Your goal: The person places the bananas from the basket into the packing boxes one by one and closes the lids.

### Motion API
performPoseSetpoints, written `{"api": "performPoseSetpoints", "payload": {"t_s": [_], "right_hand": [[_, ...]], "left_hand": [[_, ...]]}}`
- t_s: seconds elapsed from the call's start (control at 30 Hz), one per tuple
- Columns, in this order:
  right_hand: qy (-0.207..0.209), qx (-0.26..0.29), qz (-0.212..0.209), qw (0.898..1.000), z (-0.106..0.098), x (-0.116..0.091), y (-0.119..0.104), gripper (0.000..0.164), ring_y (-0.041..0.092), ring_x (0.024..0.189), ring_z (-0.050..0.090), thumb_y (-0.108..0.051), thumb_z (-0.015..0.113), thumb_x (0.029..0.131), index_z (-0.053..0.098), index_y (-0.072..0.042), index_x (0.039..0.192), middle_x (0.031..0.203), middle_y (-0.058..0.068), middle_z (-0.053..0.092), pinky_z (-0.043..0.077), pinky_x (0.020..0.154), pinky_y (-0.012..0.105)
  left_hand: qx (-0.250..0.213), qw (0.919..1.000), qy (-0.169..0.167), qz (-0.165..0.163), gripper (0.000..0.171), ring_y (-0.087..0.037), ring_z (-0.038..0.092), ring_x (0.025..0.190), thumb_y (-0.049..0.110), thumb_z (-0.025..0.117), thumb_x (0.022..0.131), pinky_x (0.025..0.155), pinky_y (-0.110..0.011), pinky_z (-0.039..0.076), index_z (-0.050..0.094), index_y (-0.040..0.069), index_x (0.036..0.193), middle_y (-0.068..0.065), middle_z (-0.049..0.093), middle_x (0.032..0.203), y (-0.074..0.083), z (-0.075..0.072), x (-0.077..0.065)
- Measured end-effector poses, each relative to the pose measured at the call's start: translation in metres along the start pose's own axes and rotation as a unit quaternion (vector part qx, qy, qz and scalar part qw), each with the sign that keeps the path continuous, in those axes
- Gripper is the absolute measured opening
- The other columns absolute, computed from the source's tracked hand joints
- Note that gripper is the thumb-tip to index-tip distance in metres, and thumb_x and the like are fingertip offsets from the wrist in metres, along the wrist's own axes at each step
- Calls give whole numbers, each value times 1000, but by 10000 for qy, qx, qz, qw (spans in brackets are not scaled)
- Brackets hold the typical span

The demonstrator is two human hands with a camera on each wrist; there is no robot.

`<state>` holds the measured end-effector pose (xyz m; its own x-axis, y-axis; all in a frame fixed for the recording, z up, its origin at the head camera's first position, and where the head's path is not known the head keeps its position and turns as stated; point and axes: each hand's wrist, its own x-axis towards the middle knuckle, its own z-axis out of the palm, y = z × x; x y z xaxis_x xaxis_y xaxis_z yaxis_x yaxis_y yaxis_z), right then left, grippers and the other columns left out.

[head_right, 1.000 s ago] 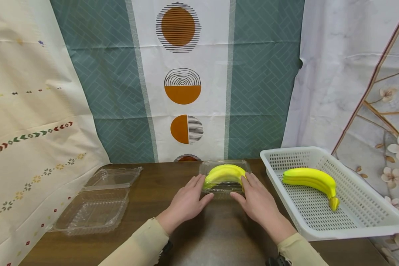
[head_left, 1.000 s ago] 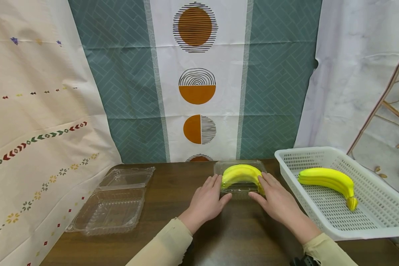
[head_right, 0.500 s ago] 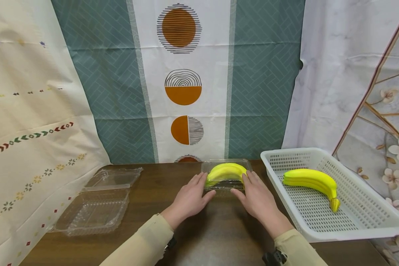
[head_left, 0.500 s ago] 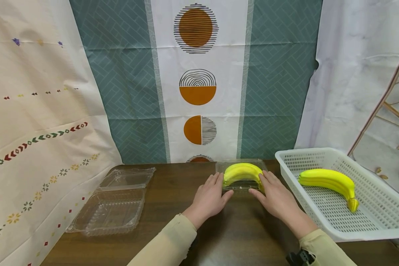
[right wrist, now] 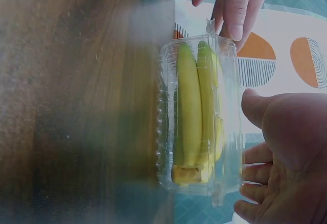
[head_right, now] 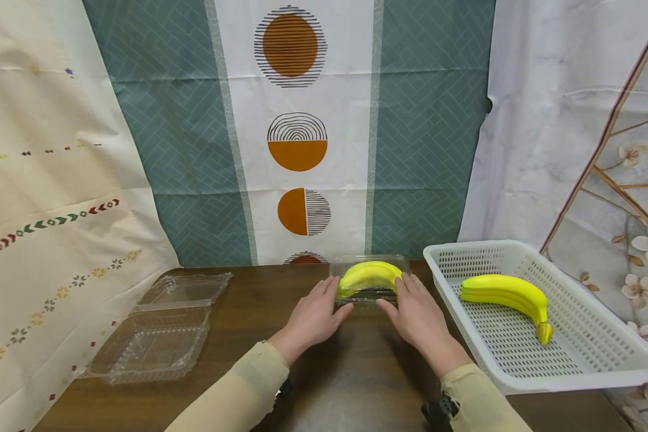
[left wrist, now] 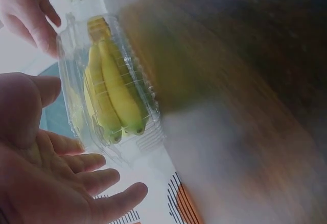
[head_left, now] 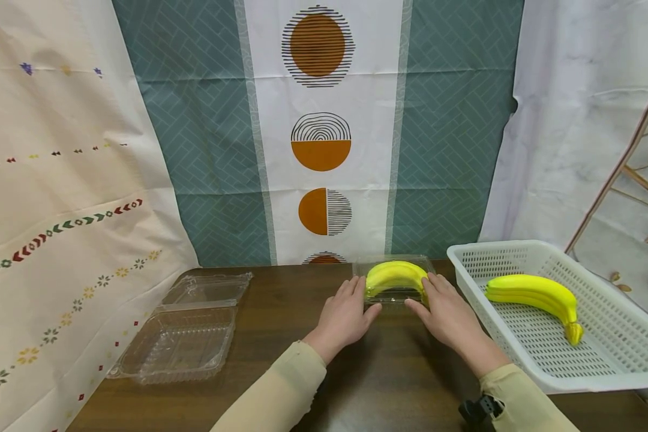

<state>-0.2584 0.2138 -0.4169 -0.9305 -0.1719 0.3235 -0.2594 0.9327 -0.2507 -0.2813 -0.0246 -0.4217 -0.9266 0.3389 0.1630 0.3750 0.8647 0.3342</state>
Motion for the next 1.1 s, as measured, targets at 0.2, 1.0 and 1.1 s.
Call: {"api": "performPoseSetpoints", "payload": {"t_s": [0.2, 1.0, 1.1], "right_hand": [[-44, 42, 69, 10000, 0, 5, 3, 80, 57, 155, 35, -43, 70, 109, 48, 18, 155, 162, 40, 43, 33, 124, 69], [-331, 126, 372, 9987, 1, 25, 10, 82, 56, 158, 30, -45, 65, 112, 42, 18, 159, 167, 40, 35, 29, 126, 67], [-335, 139, 397, 9986, 0, 27, 10, 81, 56, 158, 29, -43, 65, 112, 41, 18, 159, 168, 40, 35, 28, 127, 67]], "left_hand": [[-15, 10000, 29, -55, 80, -35, 36, 162, 52, 61, 113, 122, -63, 42, 35, 5, 173, -17, 37, 176, 2, 1, 7], [-129, 9997, 68, -207, 77, -34, 37, 162, 51, 59, 114, 125, -60, 39, 37, 6, 172, -15, 38, 176, 6, 5, 30], [-109, 9997, 36, -206, 77, -34, 36, 162, 51, 59, 114, 125, -60, 39, 36, 6, 172, -14, 38, 176, 6, 6, 33]]}}
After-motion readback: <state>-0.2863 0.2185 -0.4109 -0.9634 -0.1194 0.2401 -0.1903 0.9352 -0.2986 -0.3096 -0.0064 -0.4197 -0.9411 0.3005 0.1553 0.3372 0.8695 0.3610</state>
